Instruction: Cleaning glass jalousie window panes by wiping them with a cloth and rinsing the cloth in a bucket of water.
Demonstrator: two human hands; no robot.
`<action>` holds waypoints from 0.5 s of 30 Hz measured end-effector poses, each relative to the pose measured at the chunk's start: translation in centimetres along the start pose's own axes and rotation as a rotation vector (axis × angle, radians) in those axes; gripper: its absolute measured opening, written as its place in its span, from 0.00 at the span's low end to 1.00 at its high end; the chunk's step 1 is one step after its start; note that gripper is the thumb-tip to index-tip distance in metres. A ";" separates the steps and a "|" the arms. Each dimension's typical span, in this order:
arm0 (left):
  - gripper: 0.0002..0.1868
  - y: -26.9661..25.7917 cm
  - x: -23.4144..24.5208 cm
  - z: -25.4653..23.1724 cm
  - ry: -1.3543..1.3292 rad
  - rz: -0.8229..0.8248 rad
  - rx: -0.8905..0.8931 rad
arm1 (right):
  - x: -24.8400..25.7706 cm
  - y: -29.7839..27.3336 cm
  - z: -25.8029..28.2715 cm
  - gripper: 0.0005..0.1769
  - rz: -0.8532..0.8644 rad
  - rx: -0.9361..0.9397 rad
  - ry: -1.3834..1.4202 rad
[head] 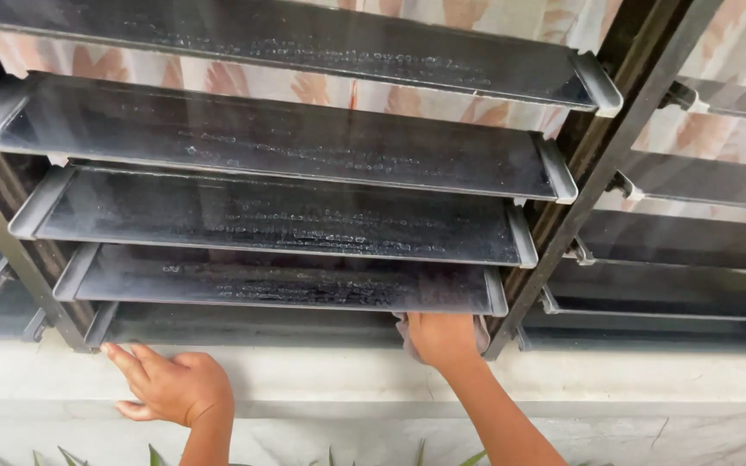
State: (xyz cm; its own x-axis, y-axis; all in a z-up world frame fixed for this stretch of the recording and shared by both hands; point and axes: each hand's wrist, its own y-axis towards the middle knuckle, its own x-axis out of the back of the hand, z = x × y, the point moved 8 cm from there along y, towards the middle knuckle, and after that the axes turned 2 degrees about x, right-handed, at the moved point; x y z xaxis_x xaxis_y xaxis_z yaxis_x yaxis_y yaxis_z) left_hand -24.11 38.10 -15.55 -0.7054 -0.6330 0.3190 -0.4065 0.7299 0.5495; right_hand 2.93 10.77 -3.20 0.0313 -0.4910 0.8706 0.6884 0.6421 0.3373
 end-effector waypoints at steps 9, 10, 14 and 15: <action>0.32 0.5 -0.5 0.1 0.015 0.061 0.012 | -3.7 -5.0 -3.9 0.30 -0.318 0.170 -0.147; 0.34 0.6 -0.6 0.1 0.000 0.077 0.020 | -2.4 -4.2 -2.9 0.24 -0.442 0.244 -0.168; 0.33 0.8 0.2 -0.4 0.004 0.137 0.074 | -1.2 -4.1 -2.8 0.19 -0.499 0.266 -0.132; 0.33 0.8 0.3 -0.5 0.008 0.135 0.077 | -0.9 -4.3 -2.7 0.19 -0.495 0.269 -0.131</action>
State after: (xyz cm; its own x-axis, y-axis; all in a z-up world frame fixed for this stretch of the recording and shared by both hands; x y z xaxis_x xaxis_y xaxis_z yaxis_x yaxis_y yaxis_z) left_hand -24.36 38.33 -14.68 -0.7524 -0.5294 0.3920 -0.3520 0.8261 0.4401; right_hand 1.88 6.82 -6.39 -0.3495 -0.7053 0.6168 0.3889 0.4898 0.7803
